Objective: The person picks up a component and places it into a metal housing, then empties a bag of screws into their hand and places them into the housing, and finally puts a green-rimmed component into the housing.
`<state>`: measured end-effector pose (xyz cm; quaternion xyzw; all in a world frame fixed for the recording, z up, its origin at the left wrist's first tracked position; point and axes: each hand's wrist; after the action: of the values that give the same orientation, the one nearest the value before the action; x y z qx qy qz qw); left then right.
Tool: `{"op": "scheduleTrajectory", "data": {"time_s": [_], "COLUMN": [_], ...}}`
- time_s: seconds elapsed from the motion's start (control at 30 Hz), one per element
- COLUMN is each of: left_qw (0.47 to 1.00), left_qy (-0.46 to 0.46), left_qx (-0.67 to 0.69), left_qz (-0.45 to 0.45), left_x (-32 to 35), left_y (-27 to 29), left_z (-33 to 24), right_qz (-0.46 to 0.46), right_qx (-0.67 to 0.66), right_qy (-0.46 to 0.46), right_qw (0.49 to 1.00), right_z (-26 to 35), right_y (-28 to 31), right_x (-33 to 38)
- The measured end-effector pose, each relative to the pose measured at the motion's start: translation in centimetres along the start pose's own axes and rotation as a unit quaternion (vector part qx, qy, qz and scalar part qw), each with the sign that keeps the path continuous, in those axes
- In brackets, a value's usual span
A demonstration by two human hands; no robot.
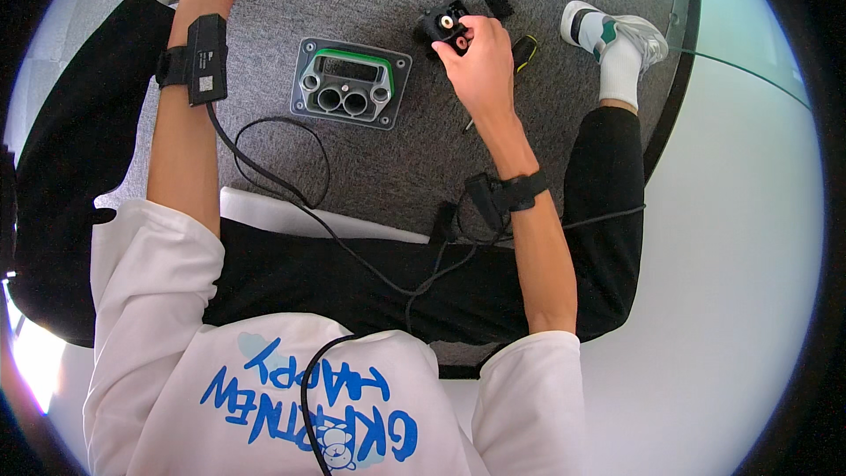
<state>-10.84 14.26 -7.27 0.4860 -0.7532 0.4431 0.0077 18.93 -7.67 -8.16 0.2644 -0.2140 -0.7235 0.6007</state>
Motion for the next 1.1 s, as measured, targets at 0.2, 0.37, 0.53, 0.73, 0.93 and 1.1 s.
{"op": "scheduleTrajectory", "data": {"time_s": [0.2, 0.37, 0.53, 0.73, 0.93, 1.1], "left_qw": [1.000, 1.000, 1.000, 1.000, 1.000, 1.000], "left_qy": [-0.003, -0.006, -0.012, -0.003, -0.004, -0.013], "left_qx": [0.010, 0.003, 0.000, 0.011, 0.009, 0.000], "left_qz": [-0.010, 0.001, -0.015, -0.014, -0.006, -0.015], "left_x": [0.4, -0.6, 0.1, -0.3, 0.0, 0.2], "left_y": [0.0, -0.2, 0.8, 0.6, 0.6, 0.5], "left_z": [-0.1, 0.9, 0.2, 0.5, 0.3, 0.2], "right_qz": [0.051, 0.065, 0.097, 0.132, 0.097, 0.128], "right_qx": [0.024, 0.047, 0.010, 0.075, 0.201, 0.109], "right_qy": [0.110, 0.115, 0.082, 0.011, 0.099, 0.084], "right_qw": [0.992, 0.990, 0.992, 0.988, 0.970, 0.982], "right_z": [1.3, 0.5, 0.7, 0.1, 1.2, 0.3], "right_y": [0.0, 0.6, -0.1, 0.7, 0.8, 0.7], "right_x": [1.3, 1.8, 0.7, 0.4, -0.7, -0.5]}}
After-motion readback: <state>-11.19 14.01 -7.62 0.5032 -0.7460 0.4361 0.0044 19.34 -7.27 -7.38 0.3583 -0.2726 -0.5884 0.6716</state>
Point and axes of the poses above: each hand's wrist, its own x-axis away from the middle knuckle, its own y-axis out of the back of the hand, z = x × y, and after that the axes turned 15 degrees about -x, right-handed
